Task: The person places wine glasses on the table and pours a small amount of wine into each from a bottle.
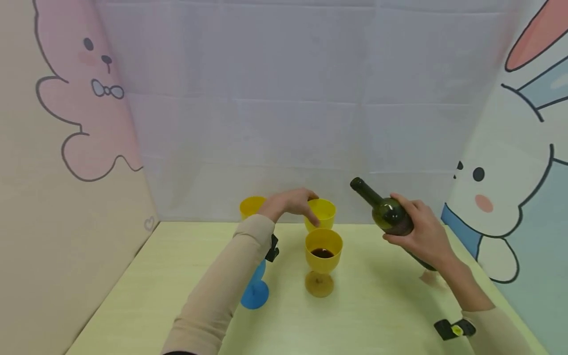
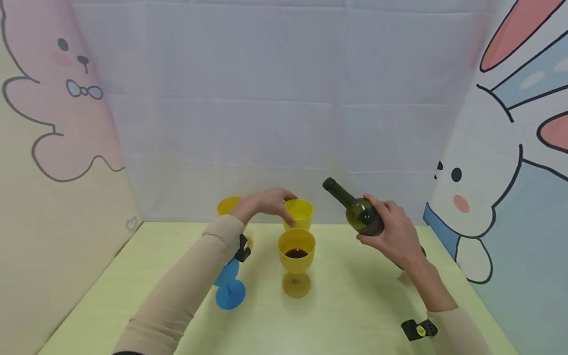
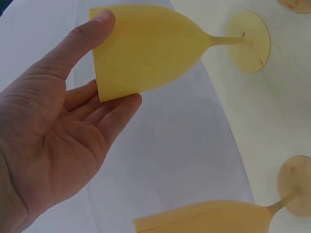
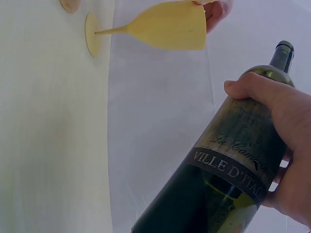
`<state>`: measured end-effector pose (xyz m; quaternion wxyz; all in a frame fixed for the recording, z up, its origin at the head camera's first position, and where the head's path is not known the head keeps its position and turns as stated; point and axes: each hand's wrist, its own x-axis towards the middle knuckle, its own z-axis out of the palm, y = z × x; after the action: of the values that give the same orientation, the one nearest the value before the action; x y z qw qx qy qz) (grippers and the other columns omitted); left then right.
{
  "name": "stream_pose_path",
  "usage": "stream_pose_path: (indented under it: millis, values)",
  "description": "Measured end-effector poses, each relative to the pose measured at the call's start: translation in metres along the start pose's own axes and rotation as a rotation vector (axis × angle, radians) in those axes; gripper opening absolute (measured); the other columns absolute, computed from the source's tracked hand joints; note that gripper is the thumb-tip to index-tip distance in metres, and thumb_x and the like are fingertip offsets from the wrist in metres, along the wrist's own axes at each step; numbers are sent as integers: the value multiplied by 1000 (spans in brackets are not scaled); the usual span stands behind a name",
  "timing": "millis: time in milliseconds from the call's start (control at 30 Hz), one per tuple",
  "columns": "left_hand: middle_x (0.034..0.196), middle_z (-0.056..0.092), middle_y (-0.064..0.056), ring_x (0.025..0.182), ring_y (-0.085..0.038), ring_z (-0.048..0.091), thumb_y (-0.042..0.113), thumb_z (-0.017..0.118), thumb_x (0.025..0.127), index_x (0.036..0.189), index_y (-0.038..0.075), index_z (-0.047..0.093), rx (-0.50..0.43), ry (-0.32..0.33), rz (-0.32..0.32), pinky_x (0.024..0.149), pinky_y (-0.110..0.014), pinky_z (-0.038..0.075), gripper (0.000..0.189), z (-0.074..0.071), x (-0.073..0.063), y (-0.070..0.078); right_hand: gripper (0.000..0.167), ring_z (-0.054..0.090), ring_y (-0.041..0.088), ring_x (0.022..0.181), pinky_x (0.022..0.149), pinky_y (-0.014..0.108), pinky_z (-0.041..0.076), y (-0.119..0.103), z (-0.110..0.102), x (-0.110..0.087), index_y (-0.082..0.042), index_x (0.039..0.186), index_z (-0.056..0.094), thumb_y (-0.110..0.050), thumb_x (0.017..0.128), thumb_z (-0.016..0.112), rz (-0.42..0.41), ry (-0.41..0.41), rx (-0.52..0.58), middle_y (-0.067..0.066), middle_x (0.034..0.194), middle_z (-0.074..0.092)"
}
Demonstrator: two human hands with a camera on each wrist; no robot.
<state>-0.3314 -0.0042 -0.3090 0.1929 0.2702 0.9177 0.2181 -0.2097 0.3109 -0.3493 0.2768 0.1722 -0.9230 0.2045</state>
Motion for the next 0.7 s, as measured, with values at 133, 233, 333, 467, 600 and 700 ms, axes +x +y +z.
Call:
stream_pose_path:
  millis: [133, 233, 333, 467, 600, 700]
  values:
    - [139, 57, -5, 114, -20, 55, 39, 82, 80, 149, 11, 44, -3, 2, -10, 109, -42, 44, 83, 1, 0, -1, 99, 54, 38, 95, 67, 55, 49, 1, -1, 8, -20, 148, 44, -24, 62, 93, -35, -27, -51, 23, 112, 55]
    - [138, 56, -4, 115, -20, 55, 39, 83, 80, 149, 12, 44, -13, 0, -10, 107, -41, 45, 83, 2, 0, -1, 100, 54, 40, 95, 67, 56, 49, 2, -3, 13, -21, 149, 43, -24, 62, 93, -57, -52, -81, 23, 112, 55]
    - [139, 56, -5, 116, -20, 55, 37, 82, 80, 149, 12, 44, -16, -3, -6, 106, -40, 46, 83, 3, 1, 0, 101, 55, 41, 94, 67, 57, 49, 1, -3, 18, -21, 149, 43, -25, 62, 94, -69, -72, -102, 24, 113, 56]
    - [139, 56, -4, 115, -20, 55, 38, 82, 81, 149, 12, 44, 9, 4, -10, 106, -39, 46, 82, 4, 2, 1, 100, 55, 42, 95, 69, 56, 48, 0, -3, 22, -21, 148, 44, -26, 62, 93, -72, -103, -130, 23, 115, 55]
    - [136, 57, -3, 113, -19, 56, 39, 82, 80, 148, 12, 44, 19, 10, -11, 105, -39, 46, 82, 4, 2, 0, 98, 55, 42, 96, 71, 57, 48, -1, -1, 25, -22, 147, 44, -27, 62, 93, -78, -136, -154, 23, 116, 55]
    - [138, 56, -4, 115, -20, 55, 39, 81, 81, 149, 12, 43, 17, 13, -11, 107, -40, 45, 83, 4, 2, -1, 97, 55, 41, 96, 72, 58, 49, 0, 1, 27, -23, 146, 44, -27, 62, 93, -88, -147, -168, 22, 115, 56]
